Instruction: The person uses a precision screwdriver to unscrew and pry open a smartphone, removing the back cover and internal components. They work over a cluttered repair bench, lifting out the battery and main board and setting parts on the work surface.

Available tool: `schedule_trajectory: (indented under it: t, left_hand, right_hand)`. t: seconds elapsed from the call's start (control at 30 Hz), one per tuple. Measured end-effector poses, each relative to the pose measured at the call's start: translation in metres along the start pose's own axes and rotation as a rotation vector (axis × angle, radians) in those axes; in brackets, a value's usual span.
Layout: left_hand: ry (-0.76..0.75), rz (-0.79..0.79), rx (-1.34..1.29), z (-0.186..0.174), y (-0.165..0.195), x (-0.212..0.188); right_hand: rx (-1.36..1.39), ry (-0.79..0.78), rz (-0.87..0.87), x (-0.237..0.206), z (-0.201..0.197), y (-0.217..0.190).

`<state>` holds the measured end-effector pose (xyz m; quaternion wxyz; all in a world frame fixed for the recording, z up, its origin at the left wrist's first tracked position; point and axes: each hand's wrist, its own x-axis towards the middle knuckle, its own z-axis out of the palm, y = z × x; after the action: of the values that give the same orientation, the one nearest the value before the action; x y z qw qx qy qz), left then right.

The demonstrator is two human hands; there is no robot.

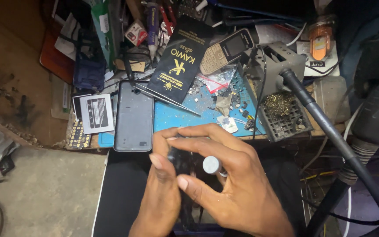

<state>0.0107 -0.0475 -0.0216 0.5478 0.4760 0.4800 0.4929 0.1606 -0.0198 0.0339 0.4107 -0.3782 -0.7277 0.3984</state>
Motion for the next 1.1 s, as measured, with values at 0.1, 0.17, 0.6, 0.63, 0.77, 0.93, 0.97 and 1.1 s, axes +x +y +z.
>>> schedule_trajectory:
  t: [0.1,0.17,0.6,0.63,0.77,0.93,0.97,1.1]
  left_hand:
    - [0.009,-0.065,-0.241,-0.005,0.001,0.001]
    - [0.021,-0.074,-0.253,-0.006,0.003,0.002]
    - [0.043,0.068,-0.031,-0.005,0.0,0.0]
    - [0.041,0.106,0.046,-0.007,0.0,0.001]
    - [0.022,0.156,0.291,-0.014,0.004,0.003]
    - [-0.001,-0.001,0.334,-0.014,0.011,0.005]
    - [0.034,-0.019,0.403,-0.013,0.013,0.004]
    - [0.165,-0.019,0.607,-0.009,0.021,0.007]
  right_hand:
    - [0.073,-0.075,-0.059,0.002,-0.002,-0.001]
    - [0.048,-0.096,-0.042,0.002,0.0,-0.003]
    - [-0.015,-0.091,-0.091,-0.004,0.004,-0.001]
    - [0.019,-0.1,-0.021,-0.005,0.004,0.0]
    - [0.029,-0.1,0.066,-0.009,0.004,0.009]
    - [-0.08,-0.036,-0.154,-0.011,0.006,0.027]
    - [-0.079,-0.037,-0.172,-0.011,0.007,0.031]
    - [-0.083,-0.012,-0.119,-0.009,0.013,0.038]
